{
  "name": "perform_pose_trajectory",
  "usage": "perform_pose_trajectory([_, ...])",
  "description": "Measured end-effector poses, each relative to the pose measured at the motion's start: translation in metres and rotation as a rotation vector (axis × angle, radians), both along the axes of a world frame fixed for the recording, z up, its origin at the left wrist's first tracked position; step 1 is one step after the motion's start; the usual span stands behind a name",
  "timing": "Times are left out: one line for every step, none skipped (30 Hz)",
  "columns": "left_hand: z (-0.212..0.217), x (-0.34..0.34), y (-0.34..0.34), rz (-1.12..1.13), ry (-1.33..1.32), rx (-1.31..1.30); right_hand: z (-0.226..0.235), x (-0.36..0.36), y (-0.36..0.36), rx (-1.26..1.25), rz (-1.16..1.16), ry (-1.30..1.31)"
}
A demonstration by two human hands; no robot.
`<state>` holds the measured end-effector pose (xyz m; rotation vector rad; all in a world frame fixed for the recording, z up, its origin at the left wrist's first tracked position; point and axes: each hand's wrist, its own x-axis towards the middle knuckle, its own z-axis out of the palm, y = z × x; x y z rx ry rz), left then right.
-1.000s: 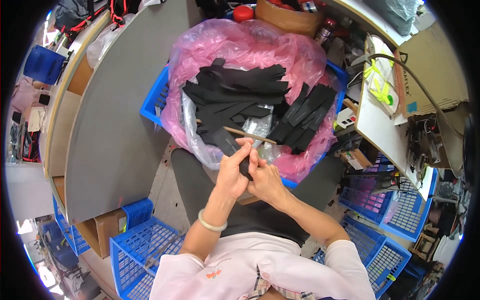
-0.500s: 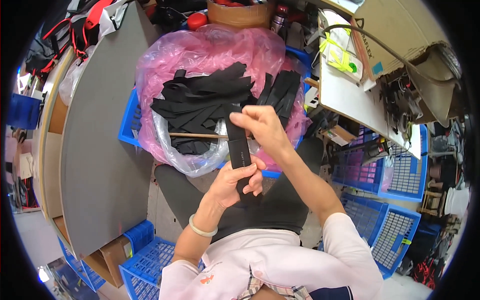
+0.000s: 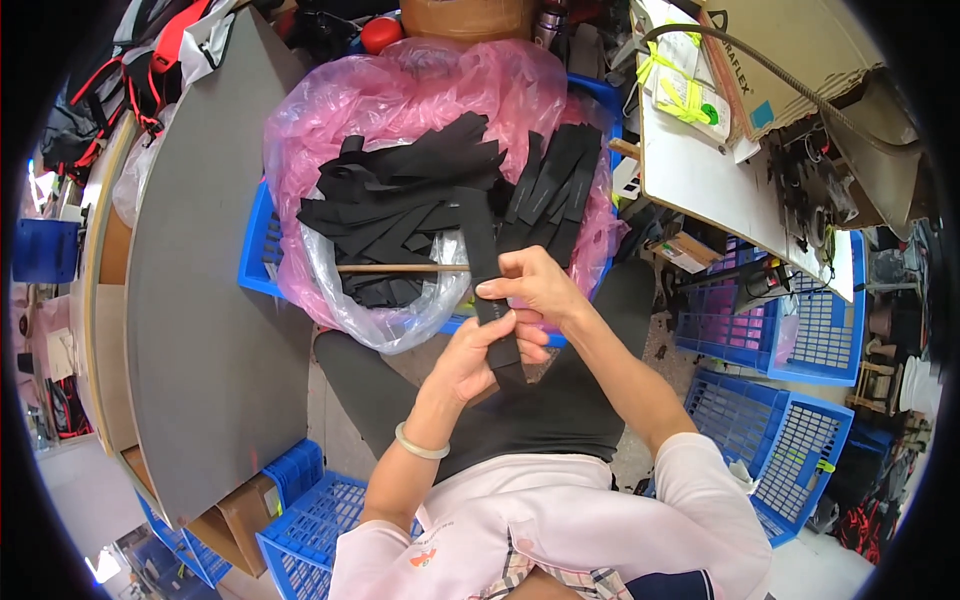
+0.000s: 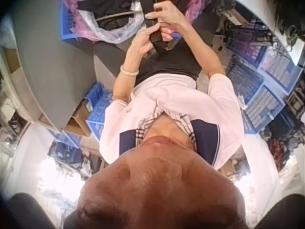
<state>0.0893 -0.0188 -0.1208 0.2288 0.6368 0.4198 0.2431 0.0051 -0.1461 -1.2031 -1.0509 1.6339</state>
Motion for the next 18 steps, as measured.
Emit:
perform_pose_trajectory([-0.001, 0.003, -0.004, -0.01, 0.027, 0.043, -0.003, 0.005, 0.0, -0.031, -0.085, -0.053])
perform_pose_trajectory([-0.005, 0.004, -0.007, -0.016, 0.029, 0.043, -0.007, 0.011, 0.0, -0.063, -0.168, -0.104])
perform_pose_trajectory([-0.01, 0.004, -0.011, -0.018, 0.078, 0.065, -0.018, 0.018, 0.003, -0.047, -0.221, -0.104])
perform_pose_trajectory([-0.016, 0.002, -0.012, -0.017, 0.129, 0.089, -0.026, 0.019, 0.004, -0.045, -0.223, -0.099])
perform_pose_trajectory([-0.023, 0.001, -0.01, -0.059, 0.167, 0.144, -0.034, 0.019, 0.004, -0.034, -0.246, -0.127])
perform_pose_trajectory([-0.03, 0.004, -0.008, -0.058, 0.172, 0.144, -0.043, 0.019, 0.006, -0.023, -0.267, -0.154])
perform_pose_trajectory([-0.034, 0.014, -0.005, -0.074, 0.285, 0.149, -0.059, 0.022, 0.009, 0.022, -0.334, -0.129])
perform_pose_trajectory([-0.038, 0.018, -0.001, -0.077, 0.405, 0.152, -0.057, 0.023, 0.014, -0.004, -0.37, -0.129])
perform_pose_trajectory([-0.055, 0.02, 0.007, -0.079, 0.349, 0.168, -0.055, 0.023, 0.022, -0.025, -0.416, -0.144])
perform_pose_trajectory([-0.061, 0.026, 0.013, -0.067, 0.357, 0.16, -0.054, 0.026, 0.031, -0.052, -0.469, -0.161])
perform_pose_trajectory([-0.064, 0.03, 0.021, -0.048, 0.327, 0.143, -0.055, 0.031, 0.041, -0.018, -0.49, -0.162])
perform_pose_trajectory([-0.066, 0.032, 0.027, -0.026, 0.298, 0.125, -0.057, 0.036, 0.051, -0.018, -0.53, -0.188])
perform_pose_trajectory([-0.068, 0.038, 0.03, -0.035, 0.279, 0.139, -0.07, 0.056, 0.061, -0.03, -0.573, -0.233])
perform_pose_trajectory([-0.076, 0.038, 0.029, -0.029, 0.282, 0.132, -0.085, 0.078, 0.072, -0.015, -0.596, -0.349])
perform_pose_trajectory([-0.09, 0.03, 0.027, 0.032, 0.333, 0.22, -0.082, 0.083, 0.084, -0.013, -0.631, -0.293])
perform_pose_trajectory([-0.098, 0.028, 0.027, 0.08, 0.374, 0.31, -0.088, 0.1, 0.093, -0.053, -0.606, -0.508])
perform_pose_trajectory([-0.097, 0.018, 0.032, 0.107, 0.501, 0.287, -0.095, 0.109, 0.096, 0.142, -0.671, -0.886])
perform_pose_trajectory([-0.102, 0.007, 0.038, 0.218, 0.536, 0.29, -0.104, 0.115, 0.099, 0.347, -0.718, -1.263])
